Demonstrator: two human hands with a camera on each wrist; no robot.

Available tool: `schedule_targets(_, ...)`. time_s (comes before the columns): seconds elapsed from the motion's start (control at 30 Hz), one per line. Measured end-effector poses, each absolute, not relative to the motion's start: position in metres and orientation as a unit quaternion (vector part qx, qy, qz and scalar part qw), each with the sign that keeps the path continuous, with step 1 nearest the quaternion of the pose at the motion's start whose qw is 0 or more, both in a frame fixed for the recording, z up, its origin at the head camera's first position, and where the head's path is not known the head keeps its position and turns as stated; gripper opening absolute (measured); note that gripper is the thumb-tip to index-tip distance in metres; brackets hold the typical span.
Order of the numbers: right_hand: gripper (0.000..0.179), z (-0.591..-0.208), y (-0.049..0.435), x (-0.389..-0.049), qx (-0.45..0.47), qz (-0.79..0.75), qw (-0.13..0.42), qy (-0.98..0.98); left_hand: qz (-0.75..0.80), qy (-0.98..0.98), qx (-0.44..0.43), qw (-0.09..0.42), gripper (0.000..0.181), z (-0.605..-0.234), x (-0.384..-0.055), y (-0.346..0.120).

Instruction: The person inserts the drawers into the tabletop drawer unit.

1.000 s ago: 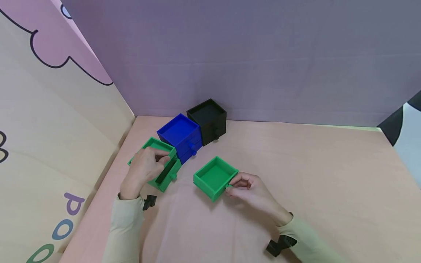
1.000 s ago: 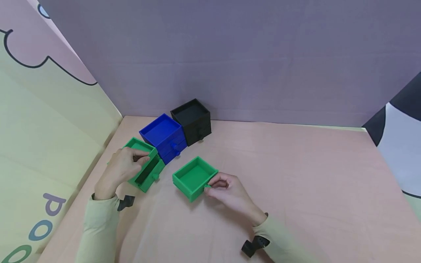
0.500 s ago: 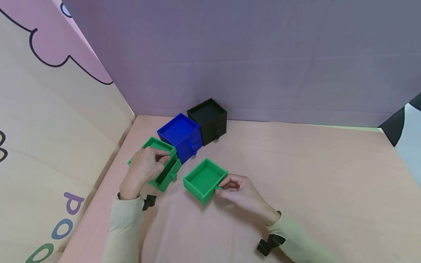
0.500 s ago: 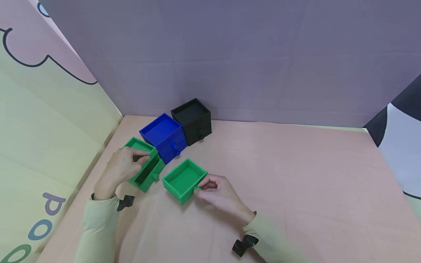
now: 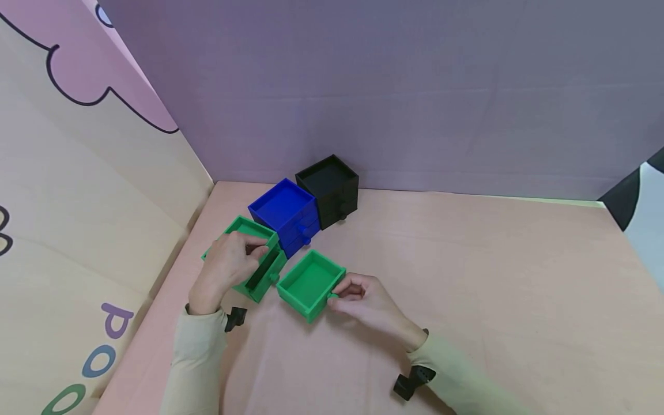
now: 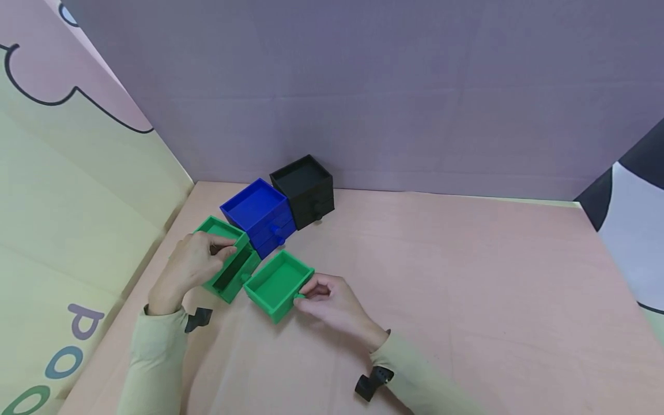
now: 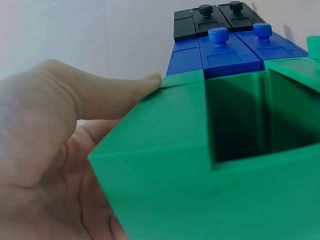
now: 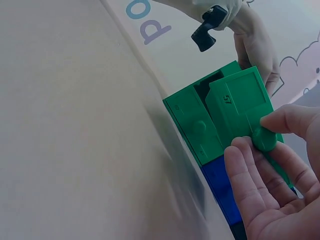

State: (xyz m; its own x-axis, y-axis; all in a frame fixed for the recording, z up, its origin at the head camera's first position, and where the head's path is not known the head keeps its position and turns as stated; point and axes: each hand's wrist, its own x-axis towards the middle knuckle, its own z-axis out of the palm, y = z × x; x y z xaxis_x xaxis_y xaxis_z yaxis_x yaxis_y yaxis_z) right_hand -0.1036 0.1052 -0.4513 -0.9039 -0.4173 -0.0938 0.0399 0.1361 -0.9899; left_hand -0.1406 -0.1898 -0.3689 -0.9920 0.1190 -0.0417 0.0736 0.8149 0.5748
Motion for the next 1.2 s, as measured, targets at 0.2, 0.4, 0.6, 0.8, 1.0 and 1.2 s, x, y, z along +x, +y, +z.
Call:
schedule_targets(0.2, 0.017, -0.450, 0.098, -0.104, -0.128, -0.642, 0.182, 0.734, 0.301, 0.951, 0.052, 0.040, 0.028, -0.368, -0.141, -0.190)
schedule_targets(0.4, 0.018, -0.448, 0.092, -0.105, -0.123, -0.641, 0.188, 0.734, 0.296, 0.953, 0.056, 0.034, 0.028, -0.370, -0.141, -0.192)
schedule_targets(0.6, 0.018, -0.449, 0.086, -0.106, -0.125, -0.645, 0.191, 0.730, 0.295, 0.953, 0.058, 0.035, 0.029, -0.369, -0.141, -0.191)
schedule_targets(0.8, 0.018, -0.447, 0.078, -0.107, -0.123, -0.655, 0.189, 0.721, 0.294, 0.953, 0.056, 0.037, 0.029, -0.367, -0.142, -0.191)
schedule_targets(1.0, 0.018, -0.448, 0.069, -0.108, -0.117, -0.660, 0.188, 0.718, 0.292, 0.954, 0.060, 0.031, 0.027, -0.369, -0.142, -0.192)
schedule_targets(1.2, 0.018, -0.450, 0.062, -0.109, -0.113, -0.666, 0.191, 0.713, 0.289, 0.955, 0.059, 0.028, 0.027, -0.369, -0.143, -0.192)
